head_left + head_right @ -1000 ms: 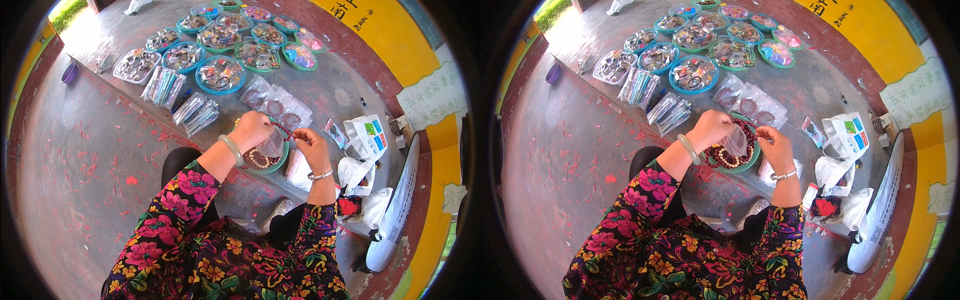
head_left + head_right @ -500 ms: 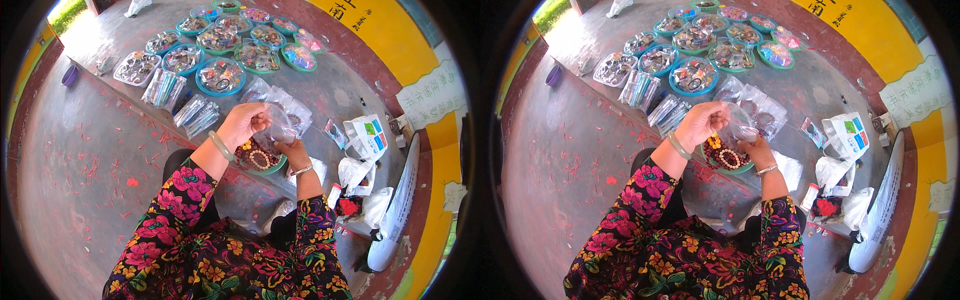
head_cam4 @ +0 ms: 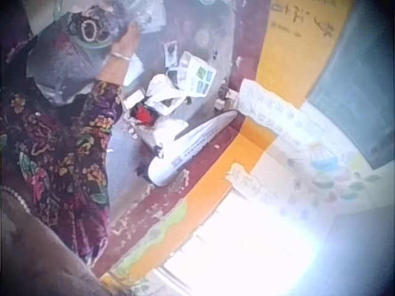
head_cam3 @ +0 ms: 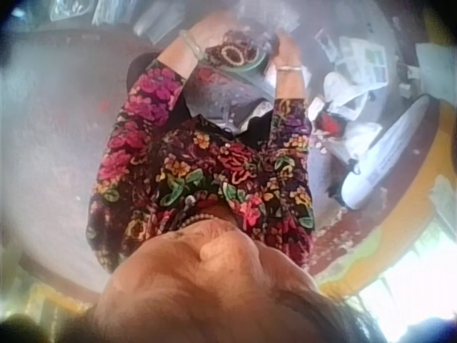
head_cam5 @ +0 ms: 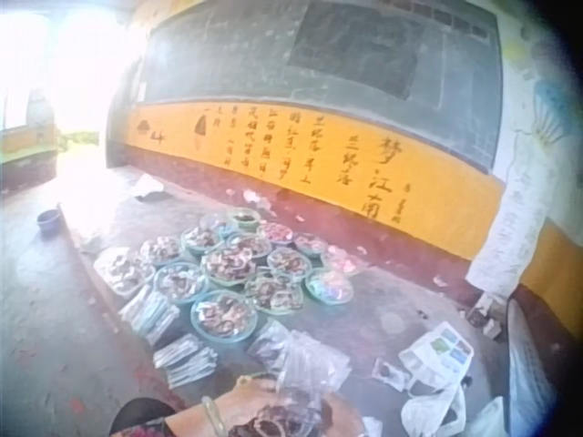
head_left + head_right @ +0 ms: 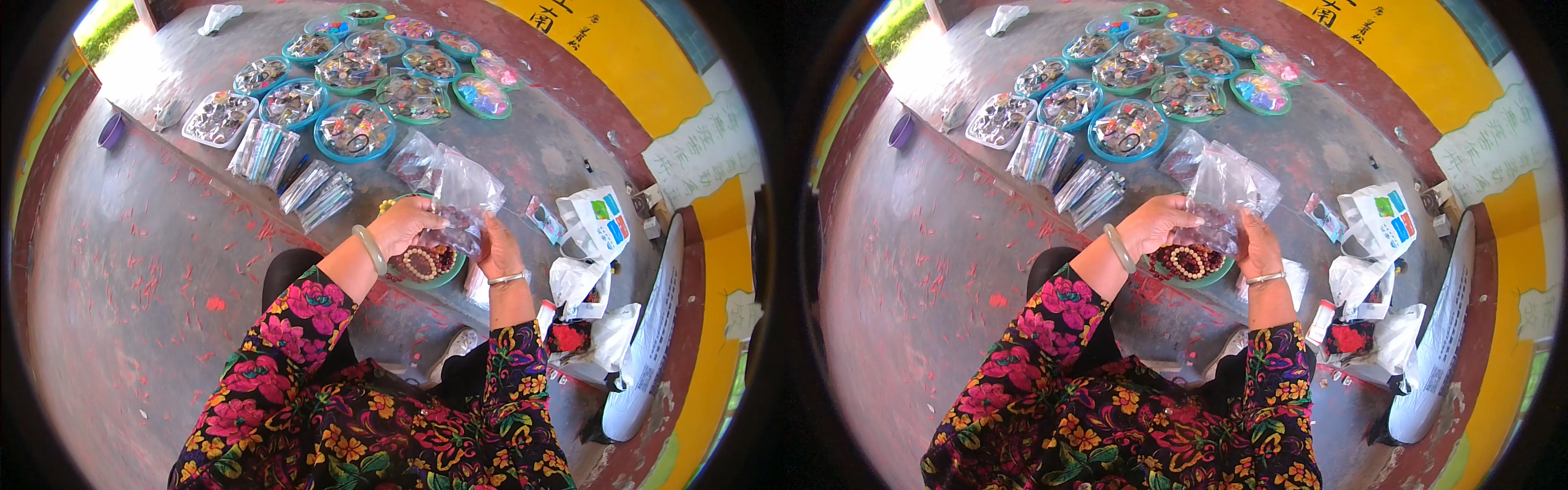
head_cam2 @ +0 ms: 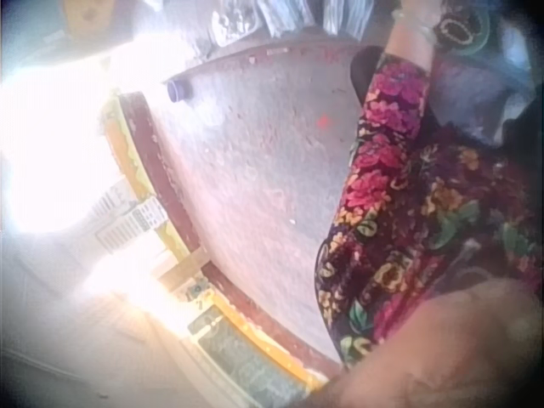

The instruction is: The person sits on the ground and repeatedly picks up beaded bracelets from a green bowl, places them into small clear plastic bags, and sets the filled bags aside. The workspace includes multiple pre-filled containers and stacks of empty bags.

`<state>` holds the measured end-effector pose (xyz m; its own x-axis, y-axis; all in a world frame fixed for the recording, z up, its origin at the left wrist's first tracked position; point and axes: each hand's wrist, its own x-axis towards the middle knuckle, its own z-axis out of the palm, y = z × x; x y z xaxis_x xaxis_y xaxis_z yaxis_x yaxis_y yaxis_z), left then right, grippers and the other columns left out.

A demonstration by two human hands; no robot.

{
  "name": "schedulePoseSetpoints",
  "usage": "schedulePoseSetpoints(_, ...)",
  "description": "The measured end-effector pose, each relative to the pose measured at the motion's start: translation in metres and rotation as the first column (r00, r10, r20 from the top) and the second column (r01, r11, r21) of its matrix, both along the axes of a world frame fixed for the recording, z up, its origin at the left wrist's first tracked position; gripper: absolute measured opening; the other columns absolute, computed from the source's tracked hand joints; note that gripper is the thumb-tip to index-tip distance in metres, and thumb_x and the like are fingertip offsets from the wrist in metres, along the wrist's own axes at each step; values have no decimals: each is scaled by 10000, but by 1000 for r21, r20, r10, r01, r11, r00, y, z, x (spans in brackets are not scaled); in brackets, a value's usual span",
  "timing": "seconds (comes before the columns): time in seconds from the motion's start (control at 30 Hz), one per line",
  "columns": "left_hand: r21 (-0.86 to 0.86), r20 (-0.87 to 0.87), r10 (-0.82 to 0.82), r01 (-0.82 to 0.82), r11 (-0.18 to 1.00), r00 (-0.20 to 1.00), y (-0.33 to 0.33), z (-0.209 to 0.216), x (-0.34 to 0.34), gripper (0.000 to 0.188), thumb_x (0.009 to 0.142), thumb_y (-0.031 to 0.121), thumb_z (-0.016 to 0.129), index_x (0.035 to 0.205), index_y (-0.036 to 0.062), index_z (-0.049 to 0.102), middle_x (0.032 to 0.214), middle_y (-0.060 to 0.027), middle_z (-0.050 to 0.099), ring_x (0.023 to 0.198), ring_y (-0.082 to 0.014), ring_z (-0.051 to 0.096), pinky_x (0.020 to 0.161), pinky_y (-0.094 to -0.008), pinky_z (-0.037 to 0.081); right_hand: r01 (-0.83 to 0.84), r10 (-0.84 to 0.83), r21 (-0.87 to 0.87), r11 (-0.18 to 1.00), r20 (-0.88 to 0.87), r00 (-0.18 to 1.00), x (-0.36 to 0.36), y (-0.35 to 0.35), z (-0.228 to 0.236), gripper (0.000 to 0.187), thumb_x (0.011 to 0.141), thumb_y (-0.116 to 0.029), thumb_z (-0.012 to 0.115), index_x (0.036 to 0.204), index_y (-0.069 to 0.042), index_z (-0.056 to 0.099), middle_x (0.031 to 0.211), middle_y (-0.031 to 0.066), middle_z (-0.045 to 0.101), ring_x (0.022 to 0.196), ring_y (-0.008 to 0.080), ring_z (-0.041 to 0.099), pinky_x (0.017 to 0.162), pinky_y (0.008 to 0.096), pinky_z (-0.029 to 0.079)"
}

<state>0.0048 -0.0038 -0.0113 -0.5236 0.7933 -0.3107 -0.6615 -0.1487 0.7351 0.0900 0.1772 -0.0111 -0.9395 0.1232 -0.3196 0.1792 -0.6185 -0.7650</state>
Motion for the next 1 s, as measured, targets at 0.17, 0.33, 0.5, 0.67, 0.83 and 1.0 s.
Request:
schedulePoseSetpoints(0.17,-237,-193,23,-69,969,981,2,-3,-6,222,797,50,566,1013,-4,557,878,-67,594,704,-133,596,584,-240,510,-94,80,72,993,171,982,11,-4,-14,189,822,-102,590,1009,-95,561,925,9,602,796,141,591,574,310,507)
schedulePoseSetpoints(0.33,-480,-497,-65,-212,852,866,1,-4,-6,256,787,129,612,990,-20,564,841,-64,589,695,-131,580,571,-264,503,70,-105,258,964,124,987,13,28,-7,149,780,-93,634,924,-94,596,790,-8,625,658,99,582,519,226,463)
schedulePoseSetpoints(0.5,-485,-747,-150,-377,789,648,-3,-6,-12,252,786,159,617,960,-20,584,795,-81,613,688,-148,586,597,-242,475,324,-423,605,727,23,906,22,91,-3,169,797,-111,597,938,-18,592,766,43,626,594,115,584,486,229,486)
schedulePoseSetpoints(0.67,-271,-593,203,-431,861,779,-2,-5,-16,216,828,157,569,969,-6,585,827,-83,625,717,-145,597,614,-255,471,371,-481,512,775,97,872,19,121,-39,127,822,-119,561,924,-44,563,760,58,623,611,143,588,501,264,476)
schedulePoseSetpoints(0.83,-3,-157,603,-611,792,782,-11,9,-21,164,849,116,525,973,24,576,877,-94,622,791,-166,603,686,-264,469,366,-448,347,864,195,872,-5,116,-77,106,826,-118,554,910,-53,558,751,71,620,617,178,579,535,320,472)
schedulePoseSetpoints(1.0,-14,-44,579,-580,815,814,-18,12,-22,161,843,105,516,967,19,572,885,-104,618,809,-186,602,692,-270,470,324,-369,206,923,238,899,-41,117,-100,60,829,-108,547,878,-76,557,765,63,626,664,198,601,565,330,470)
